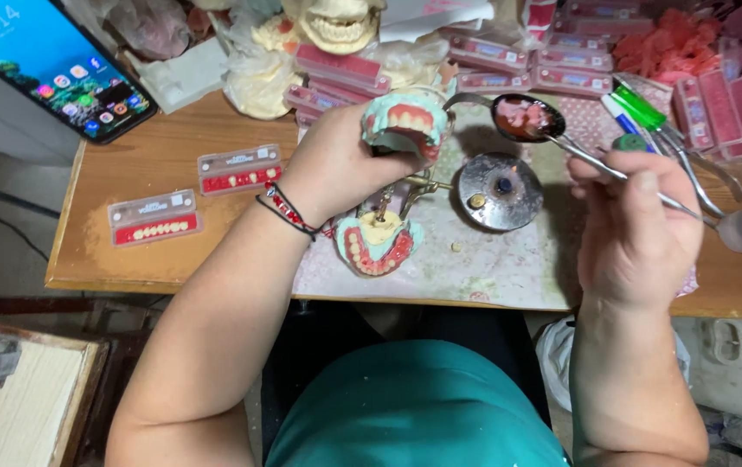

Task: The person works on a dental model, using a metal tool to apply material to the gum area. They then select a tooth from a plastic case, use a rotary tool to shape it, and finally place the tooth into the model.

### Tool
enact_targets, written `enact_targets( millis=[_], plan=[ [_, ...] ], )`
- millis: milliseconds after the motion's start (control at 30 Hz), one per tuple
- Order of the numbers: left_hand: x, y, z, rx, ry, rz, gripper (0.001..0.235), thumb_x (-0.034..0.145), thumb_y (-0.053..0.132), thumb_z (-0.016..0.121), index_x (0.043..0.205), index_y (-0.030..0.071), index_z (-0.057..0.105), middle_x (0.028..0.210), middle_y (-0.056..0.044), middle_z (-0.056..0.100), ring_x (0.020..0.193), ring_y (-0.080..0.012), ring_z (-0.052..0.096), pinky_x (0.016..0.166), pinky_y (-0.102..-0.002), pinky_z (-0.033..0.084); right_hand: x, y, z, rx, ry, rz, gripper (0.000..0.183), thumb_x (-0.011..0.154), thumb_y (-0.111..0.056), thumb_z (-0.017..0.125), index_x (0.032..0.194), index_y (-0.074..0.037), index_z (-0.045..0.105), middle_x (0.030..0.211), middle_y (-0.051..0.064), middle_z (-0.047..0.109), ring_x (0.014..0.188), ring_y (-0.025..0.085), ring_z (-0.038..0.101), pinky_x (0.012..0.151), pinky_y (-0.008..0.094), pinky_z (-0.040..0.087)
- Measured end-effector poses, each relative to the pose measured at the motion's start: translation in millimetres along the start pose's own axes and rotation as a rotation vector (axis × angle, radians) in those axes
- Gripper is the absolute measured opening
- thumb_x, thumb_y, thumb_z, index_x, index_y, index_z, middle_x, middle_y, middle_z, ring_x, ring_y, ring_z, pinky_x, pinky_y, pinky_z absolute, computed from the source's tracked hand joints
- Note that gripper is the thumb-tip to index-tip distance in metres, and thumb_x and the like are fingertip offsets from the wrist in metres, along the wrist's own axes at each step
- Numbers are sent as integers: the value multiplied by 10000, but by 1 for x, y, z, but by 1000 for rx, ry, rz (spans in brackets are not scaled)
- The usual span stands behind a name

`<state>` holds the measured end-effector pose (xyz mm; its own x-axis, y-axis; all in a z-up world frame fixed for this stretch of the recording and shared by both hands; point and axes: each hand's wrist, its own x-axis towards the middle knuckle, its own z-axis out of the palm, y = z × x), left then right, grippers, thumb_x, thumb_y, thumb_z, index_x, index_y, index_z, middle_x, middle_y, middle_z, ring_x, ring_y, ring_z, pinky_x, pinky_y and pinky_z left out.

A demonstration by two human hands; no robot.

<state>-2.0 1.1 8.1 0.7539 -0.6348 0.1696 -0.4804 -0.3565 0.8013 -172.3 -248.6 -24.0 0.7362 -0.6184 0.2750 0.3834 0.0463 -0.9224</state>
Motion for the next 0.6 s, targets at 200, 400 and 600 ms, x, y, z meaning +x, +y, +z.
enact_targets(
  millis=[200, 400, 600],
  plan=[
    [0, -7, 3, -16, 9, -5, 390, 747, 341, 867, 1089, 178, 776, 1059, -48, 828, 1003, -234, 782, 809, -361, 593, -66, 19, -5, 4, -250, -34, 256, 1090, -316, 611, 1091, -64, 657, 1183, 166, 706, 1000, 239, 724, 927, 399, 655],
    [-1, -6, 3, -19, 38, 58, 312, 775, 333, 842, 1045, 189, 782, 1008, -27, 837, 985, -212, 794, 777, -333, 568, -81, 4, 18, -423, -620, -313, 302, 1043, -219, 518, 1079, 28, 688, 1087, 235, 709, 1013, 346, 728, 931, 400, 600],
    [0, -13, 4, -53, 53, 156, 328, 800, 316, 845, 1074, 160, 752, 1024, -29, 826, 985, -201, 781, 809, -317, 549, -77, 1, 27, -531, -786, -563, 250, 1024, -152, 505, 1090, 18, 677, 1109, 163, 737, 1018, 373, 729, 933, 442, 597]
  ],
)
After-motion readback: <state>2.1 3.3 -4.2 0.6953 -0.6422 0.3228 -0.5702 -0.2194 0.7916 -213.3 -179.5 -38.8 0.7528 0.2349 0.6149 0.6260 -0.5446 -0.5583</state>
